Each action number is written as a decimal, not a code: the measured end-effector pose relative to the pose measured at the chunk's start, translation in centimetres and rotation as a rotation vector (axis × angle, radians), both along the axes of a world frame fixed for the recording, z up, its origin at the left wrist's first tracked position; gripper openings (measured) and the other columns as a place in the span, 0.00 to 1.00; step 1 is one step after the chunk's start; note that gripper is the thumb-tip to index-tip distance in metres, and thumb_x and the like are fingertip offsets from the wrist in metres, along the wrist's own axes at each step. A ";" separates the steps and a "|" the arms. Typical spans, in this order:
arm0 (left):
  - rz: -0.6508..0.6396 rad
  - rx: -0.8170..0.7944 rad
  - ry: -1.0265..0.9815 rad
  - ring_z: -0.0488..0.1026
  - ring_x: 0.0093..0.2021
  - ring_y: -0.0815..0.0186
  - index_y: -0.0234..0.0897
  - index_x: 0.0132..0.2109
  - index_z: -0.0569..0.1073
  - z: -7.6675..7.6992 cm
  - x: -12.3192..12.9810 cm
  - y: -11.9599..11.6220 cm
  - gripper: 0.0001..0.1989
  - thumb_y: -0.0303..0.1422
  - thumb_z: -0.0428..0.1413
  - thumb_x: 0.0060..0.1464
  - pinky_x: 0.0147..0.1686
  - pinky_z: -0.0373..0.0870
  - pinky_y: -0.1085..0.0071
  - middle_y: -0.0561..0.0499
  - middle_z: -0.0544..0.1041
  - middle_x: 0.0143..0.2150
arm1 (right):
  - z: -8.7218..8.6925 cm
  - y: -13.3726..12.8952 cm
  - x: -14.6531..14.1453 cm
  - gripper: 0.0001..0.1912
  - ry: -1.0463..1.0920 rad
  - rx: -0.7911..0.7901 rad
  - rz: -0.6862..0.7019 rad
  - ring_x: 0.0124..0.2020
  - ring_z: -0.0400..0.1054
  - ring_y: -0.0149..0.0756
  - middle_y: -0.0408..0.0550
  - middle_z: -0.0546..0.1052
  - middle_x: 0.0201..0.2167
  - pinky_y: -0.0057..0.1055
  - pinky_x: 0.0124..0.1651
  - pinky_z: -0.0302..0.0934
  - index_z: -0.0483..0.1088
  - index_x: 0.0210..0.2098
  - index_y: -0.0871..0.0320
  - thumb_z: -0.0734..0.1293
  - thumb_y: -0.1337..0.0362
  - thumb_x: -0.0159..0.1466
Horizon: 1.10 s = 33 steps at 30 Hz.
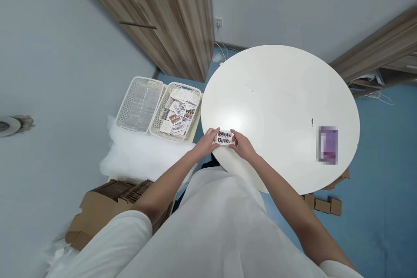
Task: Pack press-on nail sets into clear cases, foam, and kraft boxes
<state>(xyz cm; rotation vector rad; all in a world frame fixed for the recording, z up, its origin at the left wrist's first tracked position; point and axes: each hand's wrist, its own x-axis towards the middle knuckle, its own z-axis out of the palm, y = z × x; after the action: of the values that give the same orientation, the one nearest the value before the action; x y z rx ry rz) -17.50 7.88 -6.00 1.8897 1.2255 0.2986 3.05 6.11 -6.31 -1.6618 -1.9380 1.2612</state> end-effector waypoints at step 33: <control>0.296 -0.121 0.005 0.60 0.55 0.57 0.32 0.59 0.54 -3.8 -2.4 1.8 0.30 0.24 0.47 0.47 0.54 0.58 0.59 0.40 0.62 0.56 | -3.8 0.4 -9.7 0.32 0.293 -0.197 -0.551 0.54 0.58 0.36 0.50 0.60 0.56 0.37 0.56 0.55 0.51 0.56 0.55 0.62 0.65 0.53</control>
<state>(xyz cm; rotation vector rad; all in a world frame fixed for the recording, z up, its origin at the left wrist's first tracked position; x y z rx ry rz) -19.89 9.71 -9.80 1.6071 1.4942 0.3682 -6.63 6.47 -10.16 -1.8062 -1.1102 1.3913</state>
